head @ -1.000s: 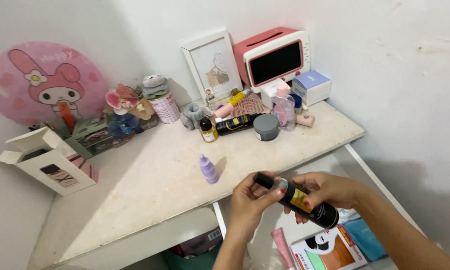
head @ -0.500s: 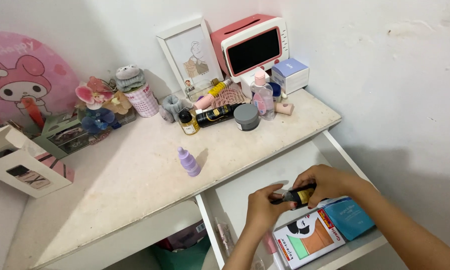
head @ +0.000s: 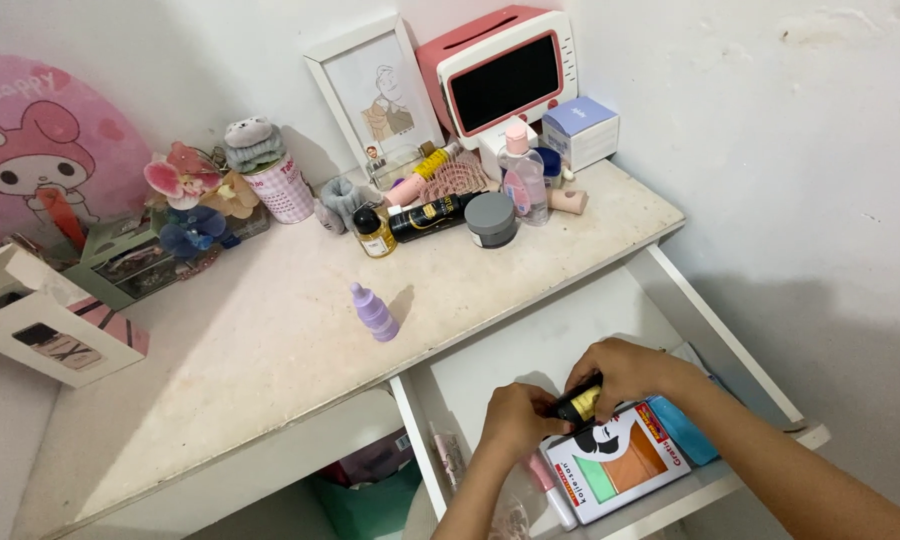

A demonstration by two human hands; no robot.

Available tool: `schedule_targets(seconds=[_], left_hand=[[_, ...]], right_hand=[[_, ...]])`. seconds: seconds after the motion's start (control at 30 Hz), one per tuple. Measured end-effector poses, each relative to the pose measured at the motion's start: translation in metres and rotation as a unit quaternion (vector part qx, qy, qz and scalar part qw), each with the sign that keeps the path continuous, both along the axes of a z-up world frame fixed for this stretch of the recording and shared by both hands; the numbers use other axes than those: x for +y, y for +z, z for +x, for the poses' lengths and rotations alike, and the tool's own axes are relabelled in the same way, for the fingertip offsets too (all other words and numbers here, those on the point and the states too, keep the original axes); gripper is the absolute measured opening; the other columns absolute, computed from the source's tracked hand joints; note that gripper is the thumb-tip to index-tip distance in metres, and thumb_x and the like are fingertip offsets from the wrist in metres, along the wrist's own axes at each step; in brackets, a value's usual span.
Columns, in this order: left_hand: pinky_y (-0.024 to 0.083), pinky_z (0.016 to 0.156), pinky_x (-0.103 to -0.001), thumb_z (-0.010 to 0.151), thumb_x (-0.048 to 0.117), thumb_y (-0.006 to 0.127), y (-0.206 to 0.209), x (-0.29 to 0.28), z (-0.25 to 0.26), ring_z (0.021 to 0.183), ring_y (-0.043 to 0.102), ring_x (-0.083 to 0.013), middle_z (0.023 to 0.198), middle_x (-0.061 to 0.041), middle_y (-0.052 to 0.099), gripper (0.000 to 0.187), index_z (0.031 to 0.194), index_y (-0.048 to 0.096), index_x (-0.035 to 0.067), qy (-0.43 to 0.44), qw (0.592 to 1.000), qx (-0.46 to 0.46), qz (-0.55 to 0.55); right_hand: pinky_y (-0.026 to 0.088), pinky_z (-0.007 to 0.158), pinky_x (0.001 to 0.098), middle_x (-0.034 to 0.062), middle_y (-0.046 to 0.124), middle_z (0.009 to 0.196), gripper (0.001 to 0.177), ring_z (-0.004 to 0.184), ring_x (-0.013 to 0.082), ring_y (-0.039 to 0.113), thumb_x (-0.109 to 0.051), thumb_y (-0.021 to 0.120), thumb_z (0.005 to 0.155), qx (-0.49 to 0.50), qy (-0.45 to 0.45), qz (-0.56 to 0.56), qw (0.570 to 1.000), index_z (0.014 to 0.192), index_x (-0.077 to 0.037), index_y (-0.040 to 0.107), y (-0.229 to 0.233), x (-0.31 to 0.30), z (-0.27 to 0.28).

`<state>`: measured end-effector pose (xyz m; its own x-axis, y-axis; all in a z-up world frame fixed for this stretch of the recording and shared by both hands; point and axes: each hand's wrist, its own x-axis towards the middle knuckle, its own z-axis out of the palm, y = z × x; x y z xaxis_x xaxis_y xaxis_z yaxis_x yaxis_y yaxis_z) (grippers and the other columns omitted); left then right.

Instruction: The person organizes cosmetic items by moving them from the desk surface into an open drawer. They handle bottles, tubes, boxes, and a hairbrush one at a time, placing each into the drawer until the desk is cleared and the drawer is filled.

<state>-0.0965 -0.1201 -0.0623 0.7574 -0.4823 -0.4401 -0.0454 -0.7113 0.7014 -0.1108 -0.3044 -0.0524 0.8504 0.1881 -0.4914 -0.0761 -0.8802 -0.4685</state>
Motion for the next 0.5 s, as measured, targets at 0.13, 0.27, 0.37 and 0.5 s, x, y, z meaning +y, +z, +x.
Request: schedule_targets(seconds=[0.13, 0.27, 0.37, 0.5], left_hand=[[0.049, 0.073, -0.021, 0.059, 0.019, 0.077, -0.001, 0.0, 0.002, 0.085, 0.064, -0.0132, 0.095, -0.001, 0.068, 0.041, 0.099, 0.068, 0.014, -0.006, 1.0, -0.007, 0.027], [0.049, 0.074, -0.021, 0.063, 0.018, 0.075, 0.003, 0.004, 0.005, 0.087, 0.063, -0.0132, 0.097, 0.0, 0.068, 0.038, 0.101, 0.068, 0.016, -0.019, 0.998, 0.013, 0.062], [0.048, 0.074, -0.021, 0.063, 0.022, 0.075, -0.009, 0.008, 0.009, 0.088, 0.063, -0.0125, 0.097, 0.0, 0.068, 0.039, 0.101, 0.068, 0.017, -0.045, 0.997, -0.008, 0.061], [0.048, 0.072, -0.021, 0.066, 0.022, 0.073, -0.004, 0.011, 0.006, 0.088, 0.062, -0.0122, 0.097, 0.001, 0.067, 0.037, 0.103, 0.068, 0.019, -0.052, 0.997, -0.003, 0.052]], right_hand=[[0.045, 0.066, 0.019, -0.011, 0.07, 0.093, 0.051, 0.083, 0.0062, 0.059, -0.021, 0.079, 0.047, -0.01, 0.014, 0.01, 1.0, 0.097, -0.03, 0.072, -0.003, 0.0, -0.001], [0.045, 0.066, 0.0203, -0.0086, 0.063, 0.095, 0.05, 0.086, 0.0081, 0.057, -0.026, 0.079, 0.052, -0.009, 0.026, 0.014, 1.0, 0.1, -0.033, 0.071, -0.011, 0.002, 0.0], [0.044, 0.071, 0.0207, -0.0069, 0.062, 0.098, 0.052, 0.09, 0.0087, 0.056, -0.026, 0.08, 0.052, -0.013, 0.022, 0.03, 0.999, 0.103, -0.031, 0.069, -0.019, 0.001, -0.001], [0.045, 0.078, 0.0211, -0.0051, 0.06, 0.1, 0.052, 0.094, 0.0091, 0.055, -0.025, 0.081, 0.052, 0.001, -0.011, 0.058, 0.998, 0.102, -0.027, 0.068, -0.019, 0.002, -0.003]])
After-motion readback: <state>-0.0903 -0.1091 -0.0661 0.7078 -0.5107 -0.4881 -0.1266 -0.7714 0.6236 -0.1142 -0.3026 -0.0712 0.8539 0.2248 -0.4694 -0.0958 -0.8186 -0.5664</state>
